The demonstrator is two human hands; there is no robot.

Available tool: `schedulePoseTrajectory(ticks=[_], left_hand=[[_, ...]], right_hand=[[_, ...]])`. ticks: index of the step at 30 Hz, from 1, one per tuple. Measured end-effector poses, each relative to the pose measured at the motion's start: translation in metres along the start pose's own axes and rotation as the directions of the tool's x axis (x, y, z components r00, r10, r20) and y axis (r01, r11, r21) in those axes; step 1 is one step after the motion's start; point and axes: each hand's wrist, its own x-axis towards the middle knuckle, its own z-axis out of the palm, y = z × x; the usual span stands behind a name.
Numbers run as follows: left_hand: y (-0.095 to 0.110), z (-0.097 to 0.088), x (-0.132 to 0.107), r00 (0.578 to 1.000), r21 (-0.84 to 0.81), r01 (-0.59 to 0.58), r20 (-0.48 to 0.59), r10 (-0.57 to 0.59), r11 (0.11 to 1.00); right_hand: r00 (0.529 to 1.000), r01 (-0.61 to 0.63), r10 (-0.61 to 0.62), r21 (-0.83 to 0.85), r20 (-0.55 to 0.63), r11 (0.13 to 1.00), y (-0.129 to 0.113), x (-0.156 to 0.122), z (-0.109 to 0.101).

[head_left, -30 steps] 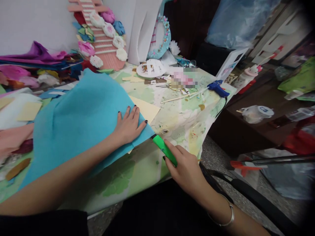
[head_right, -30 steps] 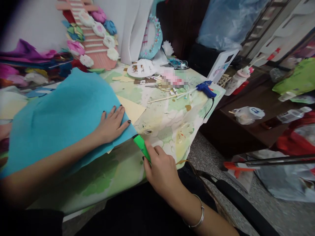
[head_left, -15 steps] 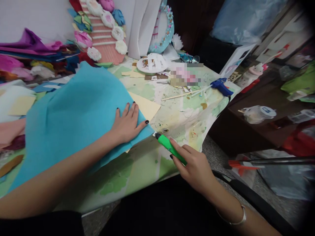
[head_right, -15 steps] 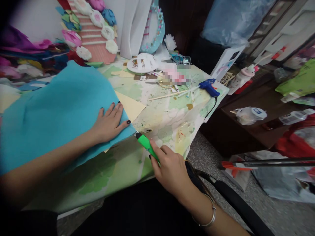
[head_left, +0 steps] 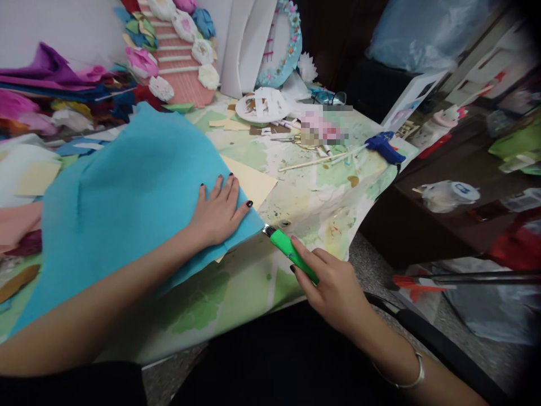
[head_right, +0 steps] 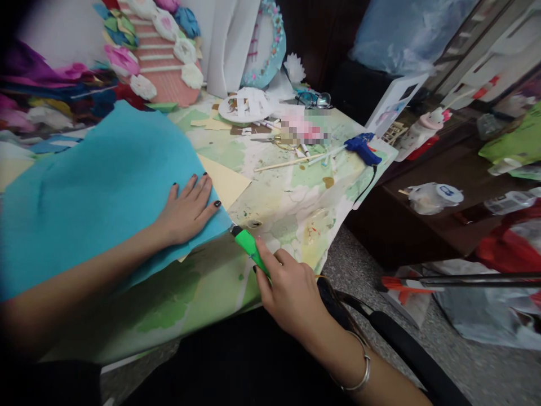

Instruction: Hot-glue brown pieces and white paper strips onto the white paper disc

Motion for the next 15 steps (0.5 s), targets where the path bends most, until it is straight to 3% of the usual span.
schedulePoseTrajectory(ticks=[4, 10, 15], left_hand=[[0.000, -0.001, 0.000, 1.000, -0.025, 0.005, -0.001, -0.005, 1.000], [-0.005, -0.003, 0.000, 0.999, -0.203, 0.035, -0.031, -0.042, 0.979], [-0.007, -0.002, 0.002, 0.998, -0.178, 0.025, -0.050, -0.035, 0.984]], right_hand=[[1.000, -0.008, 0.008, -0.015, 0.010, 1.000, 0.006, -0.006, -0.004], [1.000, 0.004, -0.004, -0.023, 0.008, 1.000, 0.001, -0.007, -0.006], [1.000, 0.001, -0.001, -0.015, 0.014, 1.000, -0.010, 0.003, 0.000]])
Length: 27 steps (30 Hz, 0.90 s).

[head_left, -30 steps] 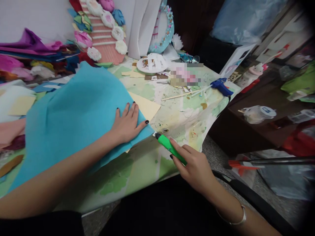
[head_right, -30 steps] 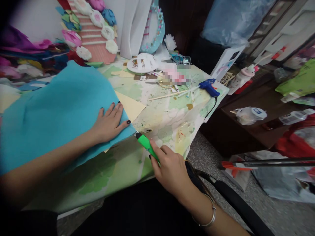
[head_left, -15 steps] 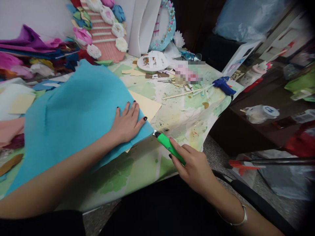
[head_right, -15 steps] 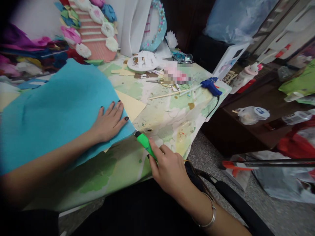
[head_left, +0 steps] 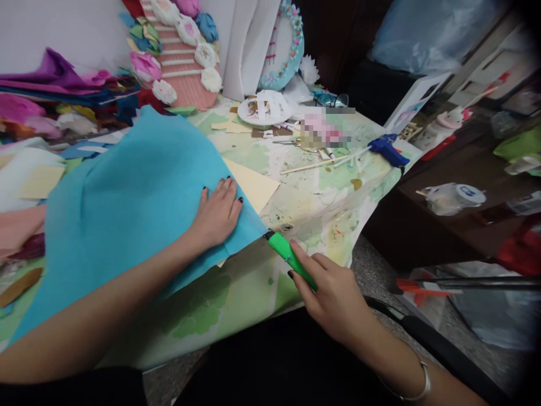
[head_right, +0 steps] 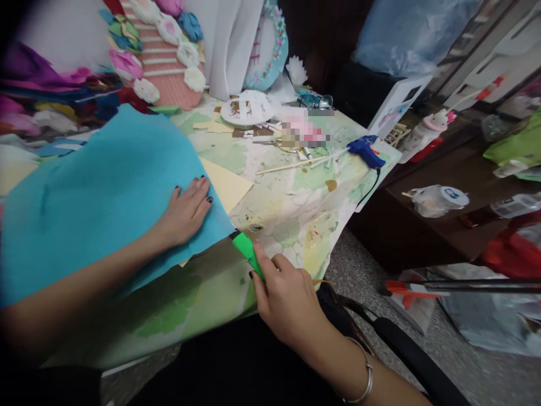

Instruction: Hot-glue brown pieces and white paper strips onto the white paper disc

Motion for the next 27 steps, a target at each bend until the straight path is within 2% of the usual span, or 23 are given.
schedulePoseTrajectory(ticks=[9, 17, 27], left_hand=[[-0.003, 0.002, -0.001, 0.999, 0.130, -0.033, 0.002, 0.033, 0.991], [-0.003, 0.004, -0.003, 0.999, 0.151, -0.023, 0.031, 0.019, 0.988], [-0.002, 0.003, -0.003, 1.000, 0.110, -0.011, 0.022, 0.009, 0.994]], right_hand=[[1.000, -0.031, 0.031, 0.006, -0.005, 0.999, -0.005, 0.010, 0.006], [1.000, -0.024, 0.024, -0.024, 0.001, 0.999, 0.002, 0.003, -0.003], [1.000, -0.026, 0.026, -0.010, 0.009, 1.000, -0.008, 0.020, 0.003]])
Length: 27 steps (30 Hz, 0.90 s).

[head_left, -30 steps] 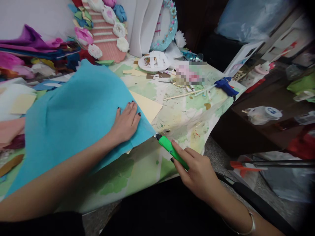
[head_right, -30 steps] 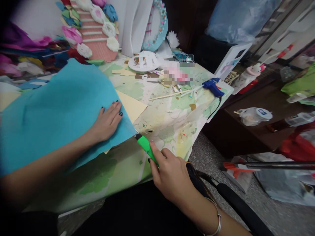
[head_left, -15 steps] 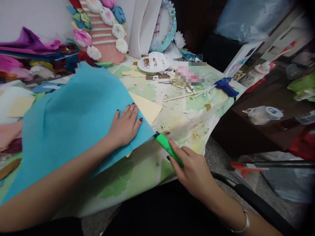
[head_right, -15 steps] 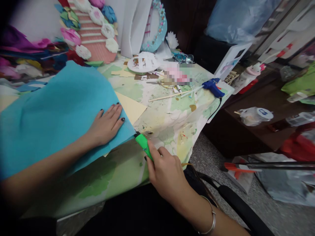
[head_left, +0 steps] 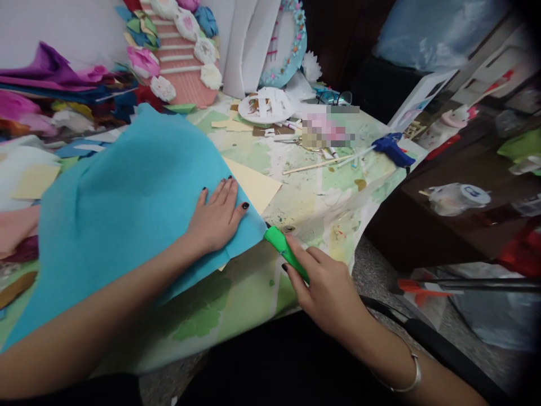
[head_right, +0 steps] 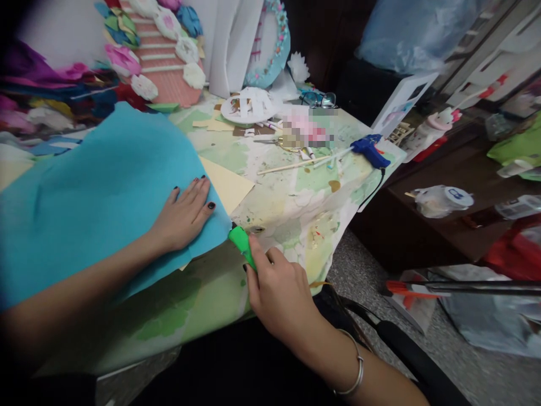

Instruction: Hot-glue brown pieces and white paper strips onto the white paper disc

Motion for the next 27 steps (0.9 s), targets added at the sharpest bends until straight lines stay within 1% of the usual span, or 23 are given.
schedulePoseTrajectory(ticks=[6, 13, 17, 22, 27], left_hand=[[-0.001, 0.002, 0.000, 1.000, 0.031, -0.012, -0.003, 0.012, 0.999], [-0.001, 0.001, 0.000, 1.000, 0.029, -0.011, 0.010, 0.011, 1.000], [-0.001, 0.002, 0.000, 1.000, 0.011, -0.011, 0.002, 0.011, 1.000], [-0.002, 0.003, 0.000, 0.999, -0.035, -0.023, -0.029, 0.022, 0.999], [0.000, 0.001, -0.001, 1.000, -0.024, -0.012, -0.015, 0.012, 1.000]], right_hand=[[1.000, -0.008, 0.008, 0.001, -0.004, 1.000, 0.006, -0.003, 0.000], [0.999, 0.017, -0.017, -0.008, -0.040, 1.000, 0.020, -0.011, -0.011], [0.999, 0.035, -0.036, -0.036, -0.034, 0.999, 0.016, -0.005, -0.013], [0.999, 0.029, -0.030, -0.042, -0.013, 0.999, 0.007, 0.007, -0.009], [1.000, 0.019, -0.019, -0.010, -0.004, 1.000, 0.009, 0.008, -0.010]])
